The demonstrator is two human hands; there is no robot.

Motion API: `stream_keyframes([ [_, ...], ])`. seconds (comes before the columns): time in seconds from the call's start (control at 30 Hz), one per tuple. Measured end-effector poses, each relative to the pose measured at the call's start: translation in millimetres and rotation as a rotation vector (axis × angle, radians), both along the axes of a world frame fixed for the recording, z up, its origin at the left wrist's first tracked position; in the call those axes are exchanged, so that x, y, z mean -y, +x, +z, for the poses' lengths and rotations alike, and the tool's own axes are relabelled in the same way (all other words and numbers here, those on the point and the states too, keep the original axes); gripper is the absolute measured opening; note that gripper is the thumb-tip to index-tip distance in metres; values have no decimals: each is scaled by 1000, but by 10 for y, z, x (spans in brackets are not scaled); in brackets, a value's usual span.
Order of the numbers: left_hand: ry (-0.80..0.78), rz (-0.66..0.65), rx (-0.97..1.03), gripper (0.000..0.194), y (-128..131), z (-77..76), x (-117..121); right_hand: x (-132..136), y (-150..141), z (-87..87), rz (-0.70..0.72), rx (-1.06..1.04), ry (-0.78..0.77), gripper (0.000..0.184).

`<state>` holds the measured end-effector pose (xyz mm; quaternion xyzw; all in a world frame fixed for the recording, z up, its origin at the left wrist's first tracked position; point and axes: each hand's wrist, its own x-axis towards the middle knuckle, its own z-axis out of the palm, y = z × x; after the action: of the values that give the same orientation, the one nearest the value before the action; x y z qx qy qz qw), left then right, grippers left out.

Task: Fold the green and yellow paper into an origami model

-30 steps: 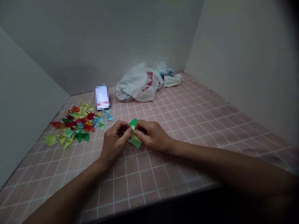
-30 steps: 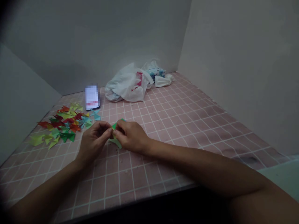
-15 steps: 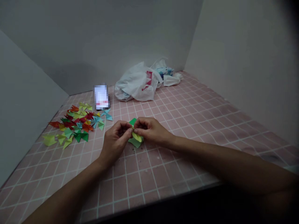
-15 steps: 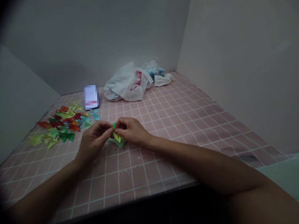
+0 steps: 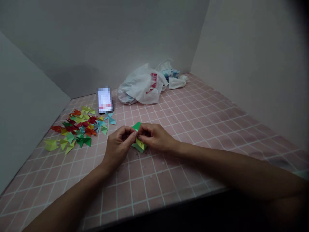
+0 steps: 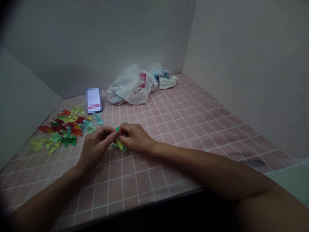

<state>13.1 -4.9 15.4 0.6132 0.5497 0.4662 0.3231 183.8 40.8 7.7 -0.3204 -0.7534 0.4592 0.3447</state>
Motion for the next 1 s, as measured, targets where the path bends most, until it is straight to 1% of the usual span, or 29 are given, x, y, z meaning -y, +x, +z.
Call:
stream_keyframes([
  [0.1,1,15,14,15,-23,33,-5,-12,-5,-2,10,-12,-83,9],
  [0.2,-18,36,107,16,-47,46,-19,-32,-11,-13,1,-68,-185,6],
  [0.27,-66,19,176,17,-51,29,-27,-43,-14,-25,-10,-114,-234,6],
  [0.37,-180,-38,287,20,-34,-22,-31,-55,-11,-40,-11,-156,-249,8],
  [0.47,-246,-64,376,21,-7,-55,-28,-58,-3,-41,3,-162,-210,8],
  [0.57,-256,-56,381,22,6,-50,-28,-54,3,-36,-1,-149,-180,7],
  [0.73,-249,-54,363,23,1,-35,-29,-52,5,-44,1,-132,-183,6],
  [0.9,-210,-54,288,24,-2,-24,-20,-44,-3,-52,12,-134,-183,6],
  [1.0,-215,-47,242,24,0,-20,-17,-39,-6,-53,11,-127,-188,7],
])
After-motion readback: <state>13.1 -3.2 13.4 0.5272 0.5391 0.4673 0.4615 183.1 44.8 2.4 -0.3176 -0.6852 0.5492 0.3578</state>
